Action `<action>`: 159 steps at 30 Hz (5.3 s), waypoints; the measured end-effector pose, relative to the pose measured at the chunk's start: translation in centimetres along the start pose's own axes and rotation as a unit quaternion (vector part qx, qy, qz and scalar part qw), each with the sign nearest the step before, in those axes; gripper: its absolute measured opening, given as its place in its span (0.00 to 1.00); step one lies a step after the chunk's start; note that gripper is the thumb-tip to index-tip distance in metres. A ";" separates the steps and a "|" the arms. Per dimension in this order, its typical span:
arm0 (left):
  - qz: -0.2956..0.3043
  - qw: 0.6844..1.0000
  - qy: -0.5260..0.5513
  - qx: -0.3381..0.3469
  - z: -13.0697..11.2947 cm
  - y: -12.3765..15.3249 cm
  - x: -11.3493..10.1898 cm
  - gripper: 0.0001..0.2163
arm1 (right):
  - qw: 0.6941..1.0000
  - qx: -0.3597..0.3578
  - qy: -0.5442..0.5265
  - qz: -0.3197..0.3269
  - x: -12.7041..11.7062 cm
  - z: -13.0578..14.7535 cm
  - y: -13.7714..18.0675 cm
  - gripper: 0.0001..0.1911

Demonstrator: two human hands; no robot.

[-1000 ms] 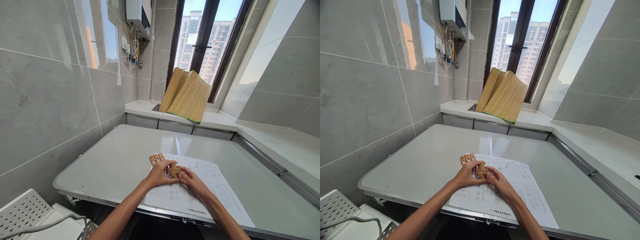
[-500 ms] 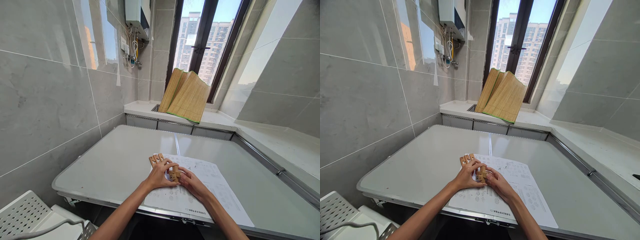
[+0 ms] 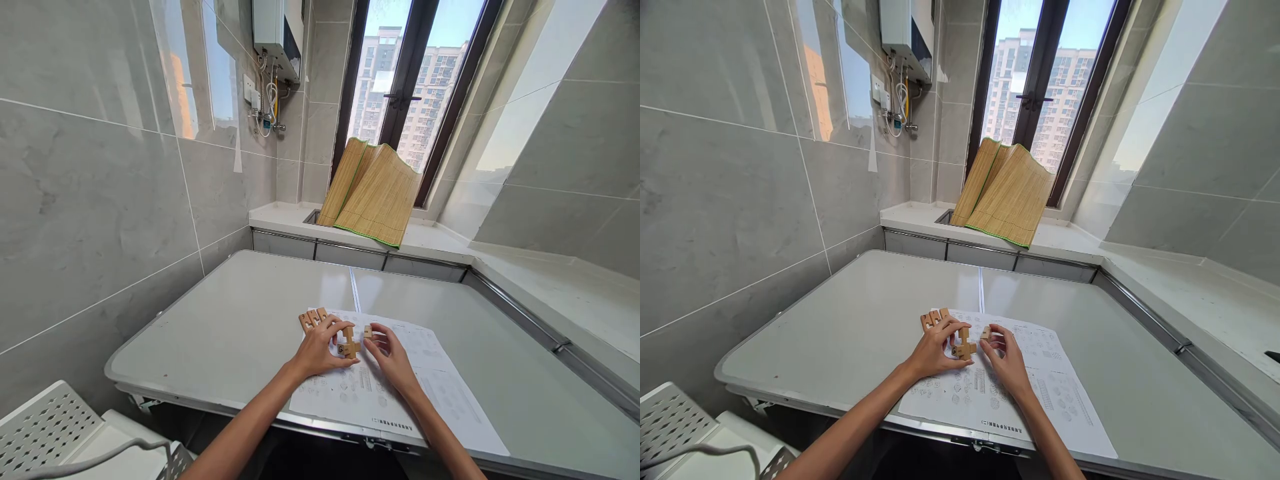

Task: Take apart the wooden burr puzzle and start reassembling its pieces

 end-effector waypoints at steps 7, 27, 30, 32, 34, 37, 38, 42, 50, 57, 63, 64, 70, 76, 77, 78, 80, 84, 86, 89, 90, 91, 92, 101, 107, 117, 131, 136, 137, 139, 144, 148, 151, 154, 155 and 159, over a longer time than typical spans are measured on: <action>0.005 1.000 0.001 -0.007 0.1 0.1 0.1 0.33 | 0.990 -0.061 0.127 -0.026 0.2 -0.5 0.5 0.20; 0.010 1.000 0.003 -0.001 0.1 -0.3 0.1 0.31 | 0.976 -0.146 0.116 0.108 0.7 2.5 1.6 0.14; 0.022 1.000 0.008 -0.001 0.1 -0.4 0.1 0.32 | 0.975 -0.153 0.113 0.112 0.6 2.3 1.5 0.13; 0.027 1.000 0.009 0.001 0.0 -0.4 0.1 0.32 | 0.975 -0.152 0.117 0.111 0.7 2.2 1.5 0.12; 0.030 1.000 0.006 0.000 0.0 -0.5 0.1 0.32 | 0.975 -0.150 0.125 0.103 0.7 2.0 1.5 0.11; 0.028 1.000 -0.001 -0.001 -0.1 -0.5 0.0 0.32 | 0.974 -0.152 0.140 0.091 0.9 1.9 1.5 0.11; 0.026 1.000 -0.002 -0.001 -0.1 -0.5 0.0 0.32 | 0.973 -0.157 0.146 0.089 0.9 2.0 1.5 0.11; 0.009 1.000 0.000 0.008 -0.2 -0.5 -0.1 0.30 | 0.969 -0.174 0.155 0.082 1.0 2.4 1.6 0.09; -0.032 0.999 -0.019 -0.003 0.4 -0.6 0.0 0.29 | 0.969 -0.112 0.203 -0.087 -0.3 1.0 1.0 0.11; -0.016 0.997 -0.080 -0.020 1.3 -0.6 0.5 0.24 | 0.945 -0.045 0.259 -0.195 -1.6 -0.7 1.0 0.07; 0.003 0.994 -0.104 -0.024 2.1 -0.4 1.1 0.24 | 0.940 -0.040 0.286 -0.183 -1.3 -1.3 1.0 0.07; 0.006 0.994 -0.106 -0.024 2.2 -0.4 1.2 0.25 | 0.941 -0.044 0.287 -0.174 -1.3 -1.4 1.0 0.06; 0.019 0.993 -0.114 -0.011 2.0 -0.4 1.2 0.27 | 0.951 -0.073 0.279 -0.111 -0.8 -1.2 1.0 0.05; 0.039 0.992 -0.122 -0.008 2.1 -0.3 1.3 0.28 | 0.956 -0.088 0.272 -0.066 -0.4 -0.7 1.0 0.07; 0.040 0.992 -0.123 -0.008 2.1 -0.3 1.4 0.28 | 0.956 -0.090 0.271 -0.060 -0.3 -0.6 1.0 0.07; 0.039 0.991 -0.125 -0.008 2.1 -0.3 1.4 0.28 | 0.957 -0.092 0.270 -0.055 -0.3 -0.5 1.0 0.06; 0.037 0.991 -0.126 -0.004 2.1 -0.3 1.4 0.27 | 0.957 -0.095 0.268 -0.045 -0.2 -0.2 1.1 0.06; 0.030 0.991 -0.127 0.003 1.9 -0.3 1.4 0.26 | 0.958 -0.100 0.266 -0.030 0.0 0.5 1.3 0.05; 0.028 0.991 -0.128 0.001 1.9 -0.4 1.3 0.27 | 0.959 -0.102 0.265 -0.025 0.0 0.8 1.4 0.05; 0.026 0.991 -0.128 -0.001 1.9 -0.4 1.3 0.27 | 0.959 -0.103 0.263 -0.017 0.1 0.9 1.4 0.05; 0.026 0.991 -0.128 -0.001 1.9 -0.4 1.3 0.27 | 0.959 -0.103 0.262 -0.015 0.2 0.9 1.4 0.06; 0.024 0.991 -0.129 0.000 1.9 -0.3 1.3 0.26 | 0.960 -0.102 0.261 -0.013 0.2 0.9 1.4 0.06; 0.021 0.991 -0.131 0.002 1.9 -0.3 1.3 0.26 | 0.960 -0.101 0.261 -0.013 0.2 0.8 1.4 0.06; -0.004 0.985 -0.170 0.011 1.3 -0.3 1.2 0.24 | 0.964 -0.100 0.248 0.001 0.4 0.7 1.4 0.08; 0.008 0.980 -0.199 0.007 1.5 -0.1 0.9 0.24 | 0.964 -0.122 0.236 0.027 0.5 1.4 1.6 0.10; 0.003 0.982 -0.187 0.027 0.7 -0.2 0.2 0.30 | 0.961 -0.151 0.217 0.077 0.8 3.0 2.1 0.09; 0.052 0.990 -0.125 0.049 -0.6 0.1 -0.5 0.23 | 0.982 -0.046 0.179 0.030 -3.7 2.5 3.6 0.17; 0.046 0.988 -0.136 0.049 -0.3 0.4 -1.3 0.34 | 0.976 0.034 0.214 -0.020 -8.5 0.0 5.9 0.19; 0.046 0.988 -0.141 0.048 -0.2 0.4 -1.5 0.35 | 0.974 0.043 0.218 -0.034 -9.1 -0.6 6.2 0.18; 0.051 0.986 -0.150 0.046 0.1 0.5 -2.0 0.35 | 0.973 0.057 0.218 -0.053 -9.9 -1.4 6.6 0.17; 0.022 0.982 -0.190 0.004 3.2 0.9 -4.4 0.24 | 0.973 0.049 0.221 -0.045 -9.8 -1.6 6.7 0.16; -0.060 0.964 -0.248 -0.080 7.5 1.5 -6.9 0.17 | 0.973 0.040 0.223 -0.044 -9.6 -1.3 6.7 0.16; -0.081 0.954 -0.264 -0.116 9.9 1.8 -7.6 0.17 | 0.972 0.037 0.226 -0.052 -9.6 -1.4 6.7 0.16; -0.071 0.951 -0.271 -0.131 11.1 2.0 -7.2 0.14 | 0.972 0.037 0.225 -0.059 -9.7 -1.5 6.7 0.17; -0.065 0.951 -0.272 -0.132 11.3 2.1 -7.0 0.14 | 0.972 0.039 0.224 -0.060 -9.6 -1.5 6.8 0.17; -0.048 0.951 -0.270 -0.140 11.7 2.3 -6.5 0.14 | 0.971 0.053 0.222 -0.066 -9.7 -1.3 7.1 0.17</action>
Point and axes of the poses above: each hand's wrist, its own y-axis away from the middle knuckle, its own x-axis out of the palm, z = x × y, the point moved 2 cm from there along -y, towards the middle knuckle, and after that the axes turned 3 degrees about z, right-handed, at the moved point
